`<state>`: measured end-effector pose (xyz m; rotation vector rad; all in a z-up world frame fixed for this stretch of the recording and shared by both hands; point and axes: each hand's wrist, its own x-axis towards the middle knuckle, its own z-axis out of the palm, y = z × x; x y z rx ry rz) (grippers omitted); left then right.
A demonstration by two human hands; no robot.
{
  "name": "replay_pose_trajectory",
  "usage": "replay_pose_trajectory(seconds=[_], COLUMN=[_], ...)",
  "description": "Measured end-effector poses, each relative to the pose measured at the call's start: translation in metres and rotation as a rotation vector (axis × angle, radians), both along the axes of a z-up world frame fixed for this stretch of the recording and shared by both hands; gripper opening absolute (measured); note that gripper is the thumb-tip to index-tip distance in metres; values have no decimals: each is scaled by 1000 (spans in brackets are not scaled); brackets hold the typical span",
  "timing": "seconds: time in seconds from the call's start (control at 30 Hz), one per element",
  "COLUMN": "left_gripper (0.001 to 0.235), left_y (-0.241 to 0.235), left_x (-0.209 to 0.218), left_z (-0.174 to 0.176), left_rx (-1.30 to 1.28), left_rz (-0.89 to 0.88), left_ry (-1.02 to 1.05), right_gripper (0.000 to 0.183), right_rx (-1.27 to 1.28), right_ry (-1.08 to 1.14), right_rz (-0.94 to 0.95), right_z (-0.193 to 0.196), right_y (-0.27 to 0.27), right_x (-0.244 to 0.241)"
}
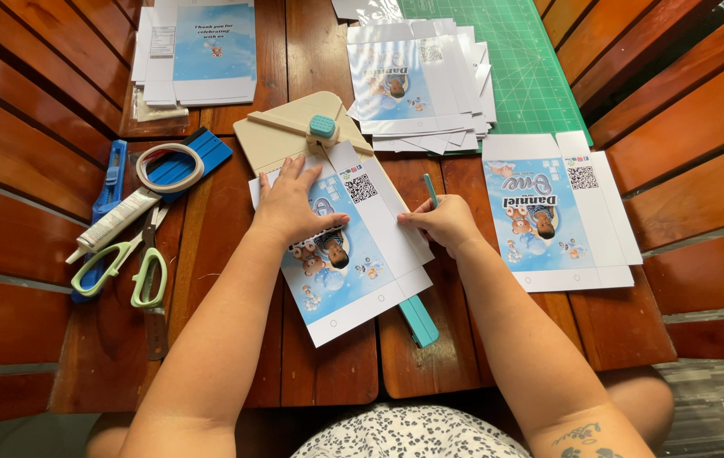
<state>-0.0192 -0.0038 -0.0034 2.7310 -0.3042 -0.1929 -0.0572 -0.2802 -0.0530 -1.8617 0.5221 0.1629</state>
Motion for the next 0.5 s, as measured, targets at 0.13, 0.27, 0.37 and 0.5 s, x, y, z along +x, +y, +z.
replay_pose_trajectory(seconds=[0.13, 0.27, 0.37, 0.5], left_gripper=[105, 100, 118, 140], left_y=[-3, -11, -18, -24], left_x=[7, 15, 5, -6], left_z=[-10, -26, -11, 10], left_rx=[74, 186, 199, 179], left_rz=[-31, -119, -136, -141], left_ry=[11, 43, 79, 81], right_gripper=[31, 29, 29, 29], right_rx=[1, -32, -20, -5], right_ry=[8, -3, 0, -3], right_rz=[-3, 8, 7, 10], right_z=[-5, -6, -2, -1], right_y=[-1, -1, 0, 0], right_x=[3, 2, 1, 1])
